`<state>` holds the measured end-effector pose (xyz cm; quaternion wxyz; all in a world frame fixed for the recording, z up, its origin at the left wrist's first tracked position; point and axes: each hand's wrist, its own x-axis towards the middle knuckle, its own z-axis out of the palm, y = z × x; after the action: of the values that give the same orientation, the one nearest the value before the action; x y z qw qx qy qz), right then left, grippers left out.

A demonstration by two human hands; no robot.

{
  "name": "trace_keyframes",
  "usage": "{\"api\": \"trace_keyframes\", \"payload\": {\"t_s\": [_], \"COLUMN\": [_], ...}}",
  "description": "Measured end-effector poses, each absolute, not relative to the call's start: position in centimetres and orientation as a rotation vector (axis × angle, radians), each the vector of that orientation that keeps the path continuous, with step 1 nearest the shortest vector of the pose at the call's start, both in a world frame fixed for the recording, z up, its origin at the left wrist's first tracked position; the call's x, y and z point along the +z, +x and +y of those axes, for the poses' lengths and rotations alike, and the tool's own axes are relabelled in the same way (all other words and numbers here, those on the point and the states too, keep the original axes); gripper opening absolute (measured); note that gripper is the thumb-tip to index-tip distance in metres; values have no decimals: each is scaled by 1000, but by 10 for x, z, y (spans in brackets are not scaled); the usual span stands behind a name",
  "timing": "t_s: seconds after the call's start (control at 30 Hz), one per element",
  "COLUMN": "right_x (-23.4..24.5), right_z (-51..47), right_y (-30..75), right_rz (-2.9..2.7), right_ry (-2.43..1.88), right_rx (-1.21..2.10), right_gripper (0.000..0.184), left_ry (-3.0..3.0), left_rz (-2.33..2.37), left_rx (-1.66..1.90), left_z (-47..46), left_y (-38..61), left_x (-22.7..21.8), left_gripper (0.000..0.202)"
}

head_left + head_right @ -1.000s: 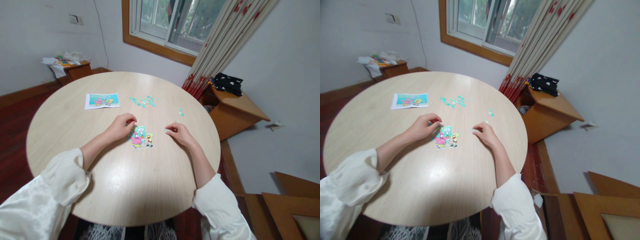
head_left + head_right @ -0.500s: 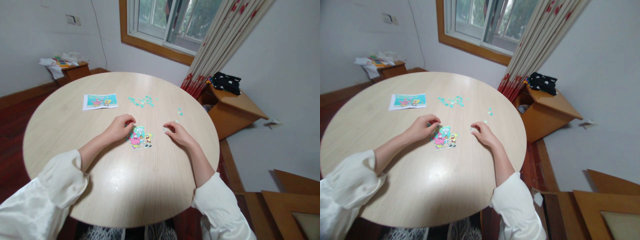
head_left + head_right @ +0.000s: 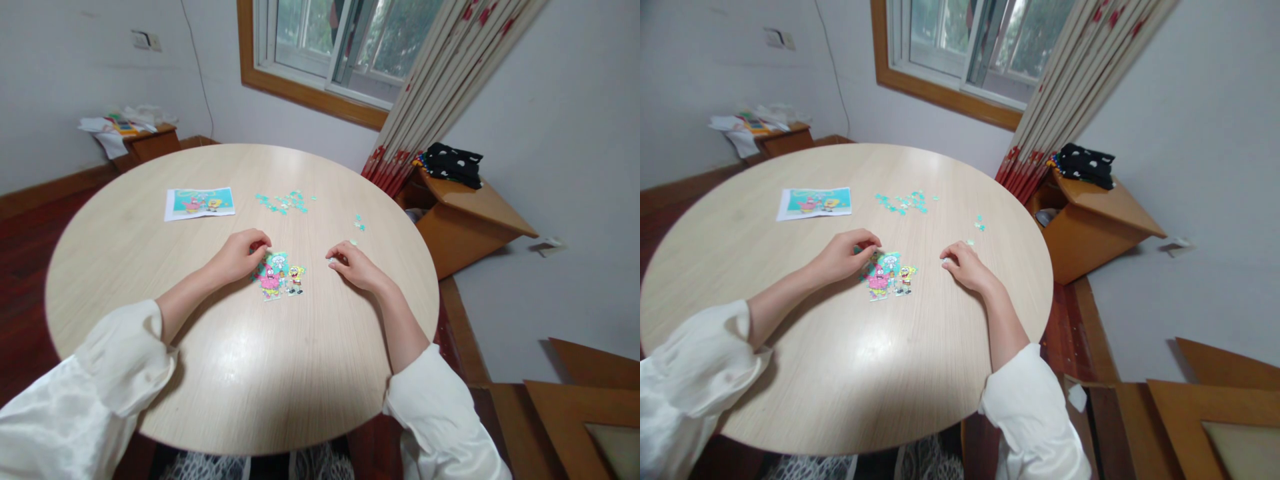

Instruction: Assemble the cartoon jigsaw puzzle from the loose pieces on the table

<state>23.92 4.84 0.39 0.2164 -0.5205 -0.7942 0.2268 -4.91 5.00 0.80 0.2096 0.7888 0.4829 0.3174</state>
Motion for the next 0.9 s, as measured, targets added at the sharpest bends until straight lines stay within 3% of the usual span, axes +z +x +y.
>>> {"api": "trace_keyframes", "payload": {"t_s": [0.23,0.4,0.73,0.9], "right_x": [9,17,10,7], "right_z": [44,36,6,2], "right_y": [237,219,165,157], "right_rz": [-2253,-2113,-1959,-2083], "right_ry": [-1423,-1388,-1042,-1001], "right_rx": [575,708,1141,1091], "right_gripper": [12,4,12,12], "left_ry": [2210,2196,2245,2252], "left_rz": [1360,1347,1191,1106], "left_rx": [872,861,798,770], "left_z": [49,48,44,43], "left_y": [-49,-48,-45,-46], "left_x": [8,9,13,11], "left_gripper": [20,18,16,15]}}
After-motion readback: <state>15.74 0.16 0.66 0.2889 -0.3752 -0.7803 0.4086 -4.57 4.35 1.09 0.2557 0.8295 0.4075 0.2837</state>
